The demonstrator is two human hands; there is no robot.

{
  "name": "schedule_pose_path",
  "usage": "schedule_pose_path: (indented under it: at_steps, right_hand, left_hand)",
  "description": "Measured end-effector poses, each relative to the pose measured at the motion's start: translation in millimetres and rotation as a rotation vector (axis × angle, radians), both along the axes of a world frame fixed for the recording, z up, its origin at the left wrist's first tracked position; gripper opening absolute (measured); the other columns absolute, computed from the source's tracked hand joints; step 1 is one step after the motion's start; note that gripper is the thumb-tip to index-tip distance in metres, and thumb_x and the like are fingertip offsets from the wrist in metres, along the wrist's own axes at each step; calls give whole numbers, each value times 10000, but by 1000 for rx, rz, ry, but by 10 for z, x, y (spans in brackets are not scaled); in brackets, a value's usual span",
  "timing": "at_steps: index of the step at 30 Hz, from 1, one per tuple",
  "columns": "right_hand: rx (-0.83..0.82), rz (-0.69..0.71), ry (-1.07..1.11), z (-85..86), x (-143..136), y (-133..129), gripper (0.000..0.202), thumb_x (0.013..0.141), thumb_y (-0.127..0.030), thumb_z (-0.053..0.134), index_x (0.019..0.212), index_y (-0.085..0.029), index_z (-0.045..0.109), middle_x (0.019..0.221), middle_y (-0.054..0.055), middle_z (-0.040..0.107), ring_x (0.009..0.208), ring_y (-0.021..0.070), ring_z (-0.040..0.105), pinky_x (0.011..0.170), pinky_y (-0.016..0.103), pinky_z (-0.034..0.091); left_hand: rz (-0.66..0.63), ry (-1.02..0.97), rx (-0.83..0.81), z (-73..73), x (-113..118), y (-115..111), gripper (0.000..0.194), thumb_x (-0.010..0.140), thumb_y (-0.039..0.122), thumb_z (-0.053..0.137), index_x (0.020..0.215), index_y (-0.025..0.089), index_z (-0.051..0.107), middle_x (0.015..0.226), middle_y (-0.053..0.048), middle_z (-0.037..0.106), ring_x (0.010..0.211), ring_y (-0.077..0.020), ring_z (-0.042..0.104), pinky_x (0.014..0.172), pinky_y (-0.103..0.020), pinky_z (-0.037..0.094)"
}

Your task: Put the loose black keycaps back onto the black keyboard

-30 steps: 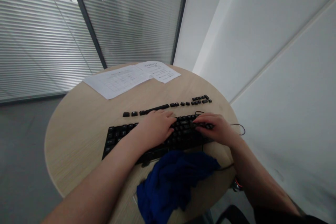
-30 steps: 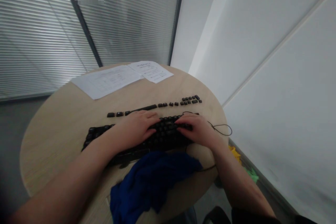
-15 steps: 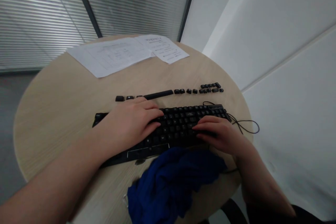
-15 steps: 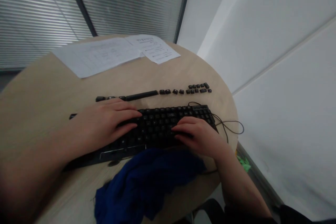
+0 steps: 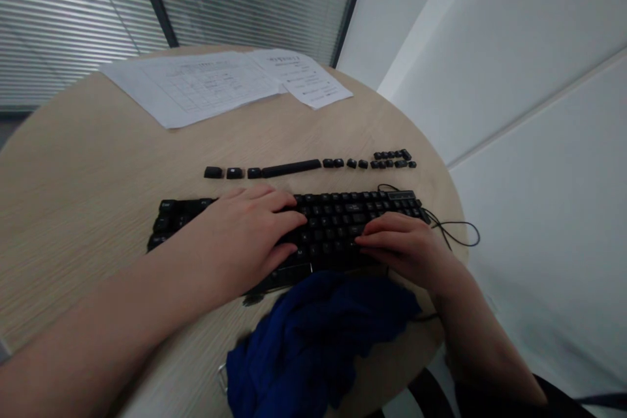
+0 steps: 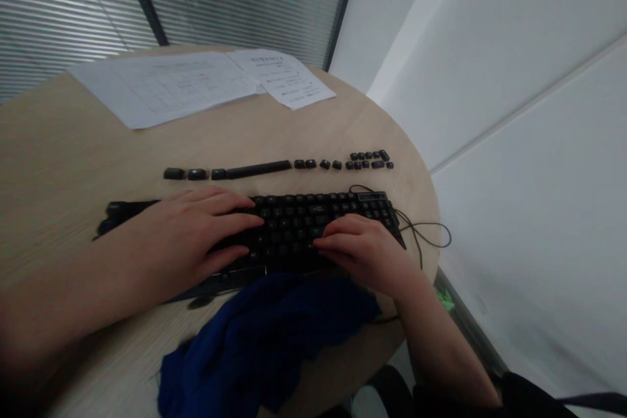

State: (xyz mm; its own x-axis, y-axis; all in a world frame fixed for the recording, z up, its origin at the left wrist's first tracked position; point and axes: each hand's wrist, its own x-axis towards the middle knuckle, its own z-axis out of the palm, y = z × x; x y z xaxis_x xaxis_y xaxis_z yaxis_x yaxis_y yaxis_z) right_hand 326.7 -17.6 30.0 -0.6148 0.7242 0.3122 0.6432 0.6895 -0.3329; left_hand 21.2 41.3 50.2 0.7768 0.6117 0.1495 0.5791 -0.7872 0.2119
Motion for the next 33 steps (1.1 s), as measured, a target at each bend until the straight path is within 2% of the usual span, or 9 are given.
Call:
schedule_pose_path:
  at_steps: [4, 10, 16, 24, 28, 33]
  right_hand:
    - [3, -23, -14, -12, -11, -18, 175, 1001, -206, 589, 1053, -208, 755, 1041, 44, 693, 933, 112, 645, 805, 242, 518]
    - [19, -30, -6, -9, -46, -8, 161, 997, -227, 607, 934, -179, 747, 900, 30, 651, 795, 80, 601, 687, 200, 459]
    - [42, -56, -107, 19, -86, -20, 221, 1010, -248, 586, 872, -183, 746, 904, 26, 692, 822, 102, 622, 737, 231, 470]
    - [32, -55, -161, 48, -96, -72, 189, 998, -278, 591, 1023, -223, 771, 1009, 28, 728, 868, 126, 677, 725, 253, 500]
    - [81, -77, -78, 33, -71, -64, 183, 994, -275, 596, 1009, -211, 767, 991, 27, 732, 855, 117, 685, 732, 252, 520]
    - [216, -201, 53, 47, 17, -19, 196, 987, -224, 582, 913, -167, 753, 824, 42, 681, 743, 98, 617, 666, 226, 487]
  left_hand:
    - [5, -9, -17, -22, -5, 16, 245, 857, 290, 664, 1080, 250, 755, 1196, -76, 697, 1089, -298, 640, 1002, -512, 527]
    - [12, -1, -18, -19, 12, 13, 250, 853, 293, 678, 1085, 243, 756, 1205, -79, 696, 1117, -316, 632, 1015, -533, 517]
    - [19, 6, -23, -14, 16, 6, 266, 852, 286, 675, 1105, 243, 746, 1203, -80, 695, 1100, -307, 635, 1008, -516, 516]
    - [0, -36, 10, -77, 1, 21, 259, 867, 301, 647, 1099, 237, 743, 1191, -80, 691, 1087, -294, 625, 1016, -498, 507]
    - [4, -56, -9, -76, -24, 31, 273, 873, 312, 639, 1117, 241, 740, 1202, -81, 685, 1099, -298, 624, 1013, -509, 509]
    - [-41, -108, 30, -30, 83, -60, 309, 921, 349, 629, 1206, 271, 722, 1304, -100, 647, 1191, -320, 599, 1051, -550, 485]
